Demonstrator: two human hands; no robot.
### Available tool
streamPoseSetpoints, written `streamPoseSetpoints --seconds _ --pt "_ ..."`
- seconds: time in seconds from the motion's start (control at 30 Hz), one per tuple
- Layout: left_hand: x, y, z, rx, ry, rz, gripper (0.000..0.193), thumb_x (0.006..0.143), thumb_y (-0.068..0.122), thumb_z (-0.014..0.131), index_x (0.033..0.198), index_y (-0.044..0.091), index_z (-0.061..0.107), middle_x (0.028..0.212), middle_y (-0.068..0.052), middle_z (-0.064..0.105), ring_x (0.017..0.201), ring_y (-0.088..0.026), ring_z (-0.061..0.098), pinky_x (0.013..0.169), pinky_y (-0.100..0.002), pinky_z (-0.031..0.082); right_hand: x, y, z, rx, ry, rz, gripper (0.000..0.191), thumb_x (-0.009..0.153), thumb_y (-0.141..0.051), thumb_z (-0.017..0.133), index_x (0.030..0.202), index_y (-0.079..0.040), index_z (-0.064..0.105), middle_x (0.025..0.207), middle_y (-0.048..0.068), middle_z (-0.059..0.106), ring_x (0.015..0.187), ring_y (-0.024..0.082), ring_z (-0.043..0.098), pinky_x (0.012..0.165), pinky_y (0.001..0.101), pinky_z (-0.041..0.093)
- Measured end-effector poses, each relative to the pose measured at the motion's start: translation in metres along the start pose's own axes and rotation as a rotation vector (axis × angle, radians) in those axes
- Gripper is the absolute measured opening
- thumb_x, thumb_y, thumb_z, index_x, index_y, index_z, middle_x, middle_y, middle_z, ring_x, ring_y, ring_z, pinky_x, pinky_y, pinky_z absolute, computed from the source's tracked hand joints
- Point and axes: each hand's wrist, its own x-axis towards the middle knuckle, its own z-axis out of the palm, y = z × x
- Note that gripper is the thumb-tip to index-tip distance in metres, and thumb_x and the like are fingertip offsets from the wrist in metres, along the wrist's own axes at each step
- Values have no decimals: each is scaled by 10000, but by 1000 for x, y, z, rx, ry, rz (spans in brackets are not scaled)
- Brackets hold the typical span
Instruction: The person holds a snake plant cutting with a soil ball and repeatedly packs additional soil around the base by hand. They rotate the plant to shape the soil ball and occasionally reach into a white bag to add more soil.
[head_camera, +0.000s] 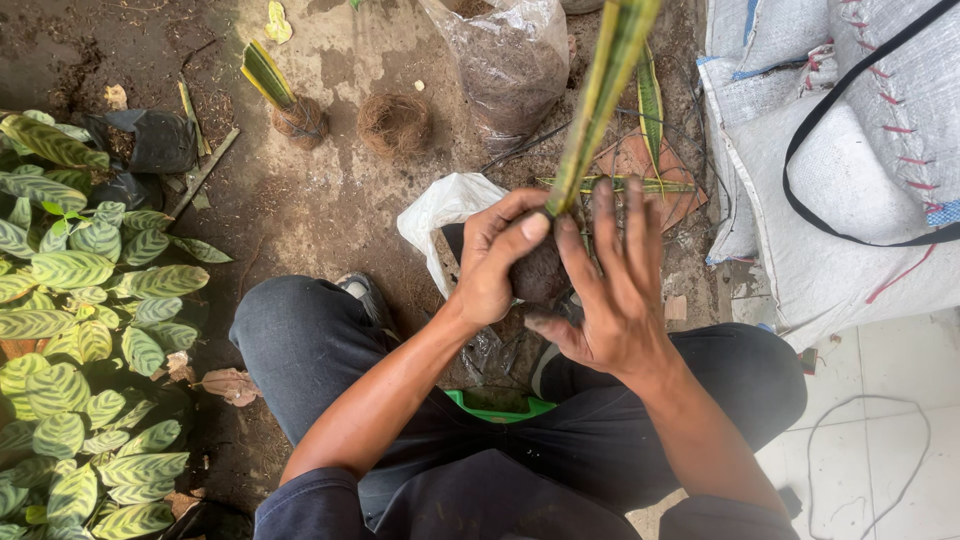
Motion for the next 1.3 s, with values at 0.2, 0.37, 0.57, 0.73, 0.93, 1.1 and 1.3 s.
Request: streamPoseSetpoints --seconds 0.2,0.37,0.57,0.73,0.93,1.1,1.3 --pt "0 7 0 -60 -35 -31 488 970 339 573 1212 -81 634 1065 -132 712 919 -176 671 844 -302 569 2 -3 -5 140 99 -18 846 1068 -634 512 1634 -53 269 1731 221 145 1602 452 140 1291 664 114" --pt "0 1 -3 35 42 -59 529 985 369 548 1231 -91 634 1023 -130 699 909 -158 643 834 -279 529 5 -5 -6 -12 10 12 812 1040 -628 362 1688 -151 256 1733 223 129 1589 435 105 1309 649 98" --pt "2 -6 -4 11 32 -28 561 995 395 530 1249 -96 624 1073 -146 693 965 -186 633 895 -299 510 -1 -6 -6 60 166 -56 880 1060 -629 437 1680 -94 115 1711 254 162 1625 449 155 1294 650 167" --pt "2 -7 0 157 113 31 646 1066 475 381 1226 -88 653 1112 -157 721 1017 -200 651 971 -301 505 -2 -7 -6 168 183 -71 912 1098 -634 487 1712 -122 47 1717 261 139 1618 462 117 1285 658 173" --pt "-1 -3 1 310 174 87 739 1072 556 290 1239 -61 663 1036 -133 732 941 -191 671 899 -307 541 2 -8 -4 -157 -150 25 857 946 -720 357 1617 -187 336 1675 270 99 1575 488 28 1284 705 14" --pt "-6 -3 6 262 183 70 731 1083 553 300 1265 -66 645 1085 -158 719 982 -198 652 940 -316 523 -5 -12 -2 55 -11 70 890 994 -734 463 1613 -116 297 1688 258 64 1583 487 20 1281 713 48" --pt "-3 -2 11 470 267 122 707 1098 525 281 1235 -52 665 1091 -174 734 1020 -231 663 974 -351 506 -10 -2 5 178 50 98 891 995 -739 504 1667 -231 212 1765 171 6 1609 435 -40 1285 672 24"
